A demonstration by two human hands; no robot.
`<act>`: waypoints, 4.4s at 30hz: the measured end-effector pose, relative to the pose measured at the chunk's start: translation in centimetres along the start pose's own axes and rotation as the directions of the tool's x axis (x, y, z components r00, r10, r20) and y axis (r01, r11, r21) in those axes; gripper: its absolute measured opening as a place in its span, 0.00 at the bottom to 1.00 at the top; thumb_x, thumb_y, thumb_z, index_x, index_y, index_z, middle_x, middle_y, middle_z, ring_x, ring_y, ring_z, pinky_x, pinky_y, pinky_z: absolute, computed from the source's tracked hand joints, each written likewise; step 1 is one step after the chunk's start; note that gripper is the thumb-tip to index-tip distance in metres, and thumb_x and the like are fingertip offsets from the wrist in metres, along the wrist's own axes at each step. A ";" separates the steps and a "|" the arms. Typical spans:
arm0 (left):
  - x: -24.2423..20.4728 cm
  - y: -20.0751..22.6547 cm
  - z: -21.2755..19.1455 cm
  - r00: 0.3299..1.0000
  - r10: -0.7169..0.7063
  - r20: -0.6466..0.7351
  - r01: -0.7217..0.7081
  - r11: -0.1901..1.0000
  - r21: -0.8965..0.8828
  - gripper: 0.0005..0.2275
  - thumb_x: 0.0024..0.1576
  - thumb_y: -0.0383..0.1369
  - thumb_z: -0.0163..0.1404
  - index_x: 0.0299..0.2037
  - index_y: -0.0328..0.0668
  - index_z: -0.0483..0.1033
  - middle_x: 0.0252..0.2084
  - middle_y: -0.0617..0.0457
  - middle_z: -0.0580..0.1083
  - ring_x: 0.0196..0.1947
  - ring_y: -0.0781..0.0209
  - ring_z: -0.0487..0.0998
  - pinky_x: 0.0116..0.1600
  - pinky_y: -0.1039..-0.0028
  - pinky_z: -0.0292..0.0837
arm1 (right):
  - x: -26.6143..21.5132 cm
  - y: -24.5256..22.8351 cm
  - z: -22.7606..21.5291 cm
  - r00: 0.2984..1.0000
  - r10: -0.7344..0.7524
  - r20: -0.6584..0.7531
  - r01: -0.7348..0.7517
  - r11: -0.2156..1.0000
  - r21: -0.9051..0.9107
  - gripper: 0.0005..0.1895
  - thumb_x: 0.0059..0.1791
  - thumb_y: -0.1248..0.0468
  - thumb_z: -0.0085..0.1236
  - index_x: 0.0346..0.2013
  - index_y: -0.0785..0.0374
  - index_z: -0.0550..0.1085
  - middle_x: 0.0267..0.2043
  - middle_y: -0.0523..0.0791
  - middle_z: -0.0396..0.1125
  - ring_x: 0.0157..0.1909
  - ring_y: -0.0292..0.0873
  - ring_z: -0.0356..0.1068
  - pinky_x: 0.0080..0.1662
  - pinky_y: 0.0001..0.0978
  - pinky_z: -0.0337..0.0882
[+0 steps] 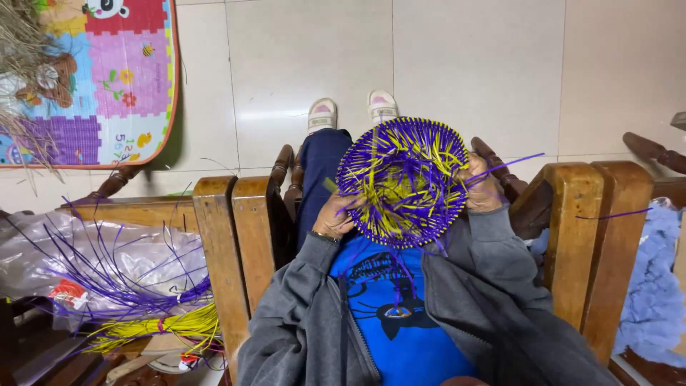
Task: Weaving purple and yellow strands to create a circular hat brim while sitting in a chair.
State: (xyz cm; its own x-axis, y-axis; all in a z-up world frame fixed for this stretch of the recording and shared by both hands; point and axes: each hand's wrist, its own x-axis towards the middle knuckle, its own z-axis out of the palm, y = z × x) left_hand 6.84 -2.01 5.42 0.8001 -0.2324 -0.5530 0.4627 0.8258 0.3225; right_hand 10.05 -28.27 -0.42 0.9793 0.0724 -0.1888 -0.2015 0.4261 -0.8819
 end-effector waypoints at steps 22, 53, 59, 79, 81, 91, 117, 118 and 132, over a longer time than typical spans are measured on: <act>2.1 2.4 0.2 0.941 0.274 0.196 -0.337 0.770 0.541 0.15 0.59 0.41 0.47 0.41 0.35 0.77 0.35 0.46 0.76 0.39 0.59 0.75 0.45 0.65 0.74 | 0.7 -0.7 -5.4 0.947 -0.231 0.221 0.233 0.972 0.018 0.18 0.38 0.76 0.55 0.42 0.79 0.71 0.39 0.58 0.71 0.41 0.50 0.74 0.52 0.48 0.71; -0.7 5.2 2.8 0.839 0.287 0.463 -0.539 0.552 0.635 0.06 0.55 0.31 0.53 0.32 0.34 0.77 0.29 0.50 0.73 0.29 0.68 0.68 0.36 0.75 0.69 | -0.7 -10.3 3.6 0.872 -0.347 0.345 0.446 0.854 -0.268 0.13 0.43 0.71 0.56 0.39 0.80 0.72 0.39 0.58 0.71 0.48 0.48 0.70 0.55 0.45 0.68; -0.5 5.1 1.7 0.821 0.305 0.482 -0.562 0.580 0.590 0.06 0.50 0.28 0.59 0.30 0.34 0.77 0.24 0.52 0.73 0.27 0.72 0.66 0.32 0.79 0.67 | -0.9 -10.0 3.2 0.856 -0.350 0.381 0.436 0.884 -0.166 0.12 0.42 0.72 0.55 0.36 0.80 0.72 0.39 0.60 0.71 0.48 0.55 0.72 0.55 0.48 0.68; -0.3 5.2 1.5 0.844 0.337 0.418 -0.536 0.586 0.608 0.09 0.46 0.27 0.63 0.33 0.34 0.76 0.29 0.50 0.76 0.31 0.71 0.70 0.35 0.78 0.70 | 1.3 -7.2 0.4 0.789 -0.390 0.475 0.552 0.789 -0.269 0.13 0.42 0.68 0.58 0.36 0.77 0.74 0.36 0.56 0.72 0.47 0.51 0.72 0.57 0.49 0.65; -0.6 5.6 2.6 0.902 0.251 0.352 -0.426 0.654 0.625 0.11 0.50 0.29 0.59 0.40 0.34 0.76 0.32 0.50 0.76 0.32 0.69 0.73 0.38 0.76 0.73 | 1.3 -7.5 0.8 0.819 -0.356 0.450 0.510 0.812 -0.285 0.13 0.42 0.69 0.58 0.37 0.76 0.74 0.35 0.55 0.72 0.43 0.49 0.72 0.54 0.47 0.67; -0.6 6.4 3.8 0.916 0.202 0.345 -0.393 0.614 0.684 0.09 0.52 0.32 0.56 0.40 0.37 0.75 0.33 0.51 0.76 0.33 0.69 0.74 0.38 0.76 0.73 | 1.7 -10.8 3.7 0.900 -0.149 0.410 0.279 0.919 -0.279 0.14 0.41 0.73 0.58 0.41 0.76 0.74 0.29 0.53 0.72 0.28 0.42 0.71 0.40 0.36 0.74; 4.7 6.9 2.9 0.925 0.324 0.197 -0.379 0.785 0.490 0.14 0.58 0.39 0.50 0.46 0.36 0.73 0.48 0.47 0.74 0.51 0.56 0.74 0.60 0.63 0.69 | 7.4 -12.7 6.3 0.704 -0.247 0.666 0.704 0.368 -0.608 0.32 0.56 0.49 0.29 0.35 0.78 0.69 0.54 0.68 0.59 0.53 0.66 0.66 0.53 0.52 0.67; 4.4 7.5 1.7 0.921 0.332 0.202 -0.388 0.783 0.487 0.14 0.58 0.39 0.50 0.46 0.36 0.73 0.48 0.47 0.74 0.51 0.56 0.74 0.60 0.63 0.69 | 7.5 -11.2 5.2 0.697 -0.250 0.672 0.711 0.363 -0.602 0.32 0.56 0.49 0.29 0.35 0.78 0.69 0.54 0.68 0.59 0.53 0.66 0.66 0.53 0.52 0.67; 2.7 5.1 -1.0 0.874 0.287 0.392 -0.483 0.592 0.645 0.28 0.59 0.54 0.35 0.54 0.35 0.70 0.54 0.39 0.71 0.54 0.41 0.71 0.61 0.58 0.65 | 3.5 -9.0 2.7 0.691 -0.563 0.454 0.721 0.488 -0.492 0.18 0.45 0.56 0.62 0.31 0.71 0.72 0.26 0.54 0.69 0.27 0.53 0.70 0.36 0.45 0.73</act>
State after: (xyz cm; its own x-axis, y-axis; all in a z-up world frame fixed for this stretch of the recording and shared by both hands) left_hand 10.97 2.14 4.79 0.9817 -0.1677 -0.0900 0.1334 0.2692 0.9538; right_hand 15.32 -29.47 8.06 0.7975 0.2197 0.5620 0.5995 -0.1833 -0.7791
